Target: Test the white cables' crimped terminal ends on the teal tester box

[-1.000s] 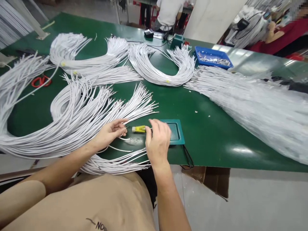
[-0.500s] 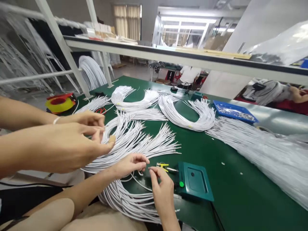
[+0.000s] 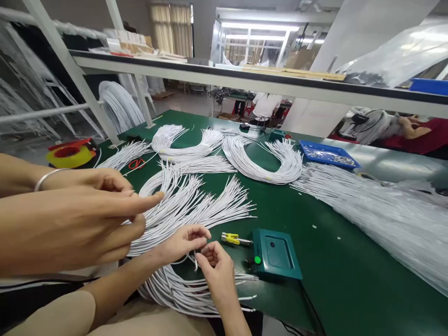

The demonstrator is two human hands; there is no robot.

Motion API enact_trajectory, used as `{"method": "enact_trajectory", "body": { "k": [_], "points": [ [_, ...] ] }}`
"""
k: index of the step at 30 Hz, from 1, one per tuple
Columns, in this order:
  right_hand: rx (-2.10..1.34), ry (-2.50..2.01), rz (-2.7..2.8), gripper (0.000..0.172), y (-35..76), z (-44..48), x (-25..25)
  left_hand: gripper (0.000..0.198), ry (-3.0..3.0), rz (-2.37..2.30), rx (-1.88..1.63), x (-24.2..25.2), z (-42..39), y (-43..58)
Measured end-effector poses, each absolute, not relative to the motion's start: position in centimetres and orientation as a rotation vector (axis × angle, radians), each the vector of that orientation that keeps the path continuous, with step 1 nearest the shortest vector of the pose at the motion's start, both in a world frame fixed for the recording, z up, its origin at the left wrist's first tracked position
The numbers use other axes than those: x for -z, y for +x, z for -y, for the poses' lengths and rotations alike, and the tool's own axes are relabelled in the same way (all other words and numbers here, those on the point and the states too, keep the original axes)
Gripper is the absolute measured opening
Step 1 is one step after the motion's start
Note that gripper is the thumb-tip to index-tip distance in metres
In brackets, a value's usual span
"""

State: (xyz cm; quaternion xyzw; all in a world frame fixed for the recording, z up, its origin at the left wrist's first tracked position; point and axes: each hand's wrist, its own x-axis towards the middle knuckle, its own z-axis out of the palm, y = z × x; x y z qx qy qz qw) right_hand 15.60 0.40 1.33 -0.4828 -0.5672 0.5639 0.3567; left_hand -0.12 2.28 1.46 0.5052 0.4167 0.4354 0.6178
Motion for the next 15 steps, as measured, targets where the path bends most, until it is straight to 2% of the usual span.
{"method": "enact_trajectory", "body": {
  "k": [6, 9, 12, 15],
  "points": [
    [-1.486, -1.248, 1.467, 0.016, 15.5, 0.2, -1.1, 0.027, 1.094, -0.979, -1.019, -0.5, -2.7, 0.0],
    [-1.314, -1.276, 1.457, 0.014, 15.8, 0.0, -1.3, 0.033, 1.029, -0.990, -1.049, -0.8, -2.7, 0.3],
    [-1.093, -1.266, 1.464, 0.024, 16.1, -0.8, -1.7, 0.034, 1.009, -0.973, -1.025, -1.2, -2.5, 0.5],
    [-0.999, -1.207, 1.561, 0.017, 16.2, -1.6, -2.1, 0.034, 1.016, -0.980, -1.008, -1.5, -2.3, 0.4]
  ]
}}
